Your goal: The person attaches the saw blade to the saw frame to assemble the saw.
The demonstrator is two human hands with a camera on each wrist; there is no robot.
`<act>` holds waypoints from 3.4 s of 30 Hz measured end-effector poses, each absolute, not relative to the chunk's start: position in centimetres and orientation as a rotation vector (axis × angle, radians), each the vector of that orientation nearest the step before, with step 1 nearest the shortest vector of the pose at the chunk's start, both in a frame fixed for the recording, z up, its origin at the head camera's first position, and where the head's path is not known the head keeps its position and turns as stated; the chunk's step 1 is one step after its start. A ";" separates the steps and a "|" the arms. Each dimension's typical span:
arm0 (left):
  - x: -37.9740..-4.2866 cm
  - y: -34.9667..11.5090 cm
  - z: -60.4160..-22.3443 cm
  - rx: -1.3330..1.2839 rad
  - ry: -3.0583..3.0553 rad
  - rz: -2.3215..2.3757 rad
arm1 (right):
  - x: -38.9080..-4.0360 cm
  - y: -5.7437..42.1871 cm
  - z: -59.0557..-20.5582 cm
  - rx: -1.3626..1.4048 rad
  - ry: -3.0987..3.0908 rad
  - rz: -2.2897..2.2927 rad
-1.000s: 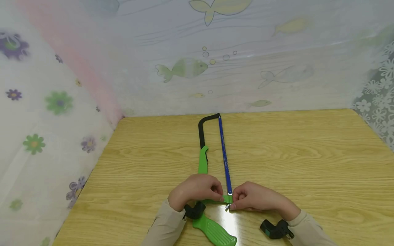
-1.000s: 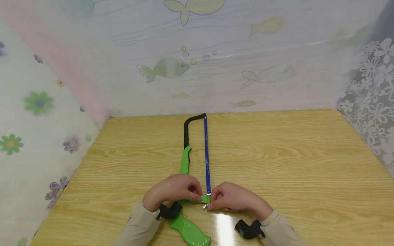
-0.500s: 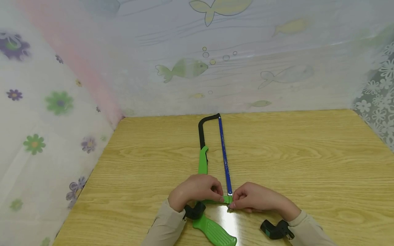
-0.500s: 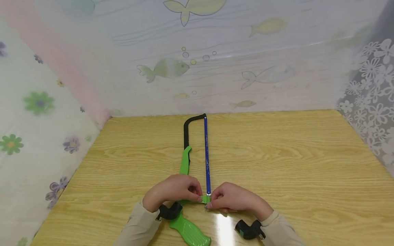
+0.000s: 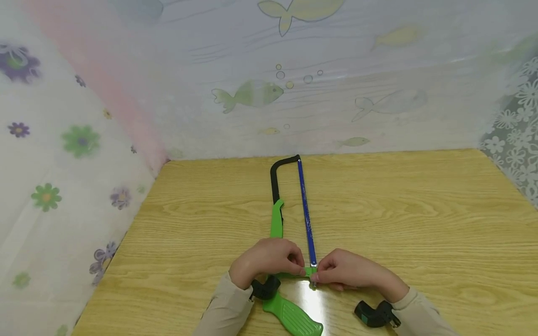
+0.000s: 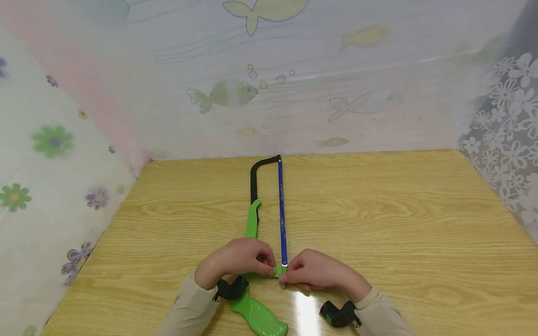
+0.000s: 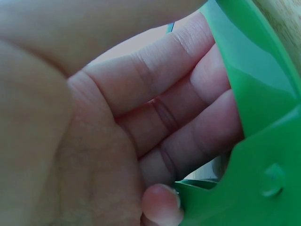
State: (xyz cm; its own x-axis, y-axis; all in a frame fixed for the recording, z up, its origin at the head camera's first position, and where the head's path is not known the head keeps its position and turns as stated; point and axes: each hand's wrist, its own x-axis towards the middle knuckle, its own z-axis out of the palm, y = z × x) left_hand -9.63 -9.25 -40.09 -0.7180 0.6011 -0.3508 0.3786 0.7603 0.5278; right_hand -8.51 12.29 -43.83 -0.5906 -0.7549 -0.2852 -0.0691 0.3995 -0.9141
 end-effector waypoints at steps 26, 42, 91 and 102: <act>-9.8 -9.2 -40.3 0.749 2.450 0.561 | -8.6 12.4 -43.7 -0.755 1.910 -1.229; -9.7 -9.3 -40.2 0.749 2.448 0.558 | -8.7 12.4 -44.0 -0.777 1.889 -1.253; -9.7 -9.2 -40.1 0.752 2.456 0.563 | -8.6 12.4 -43.7 -0.708 1.928 -1.244; -9.6 -9.3 -40.3 0.752 2.446 0.566 | -8.4 12.3 -44.0 -0.707 1.954 -1.220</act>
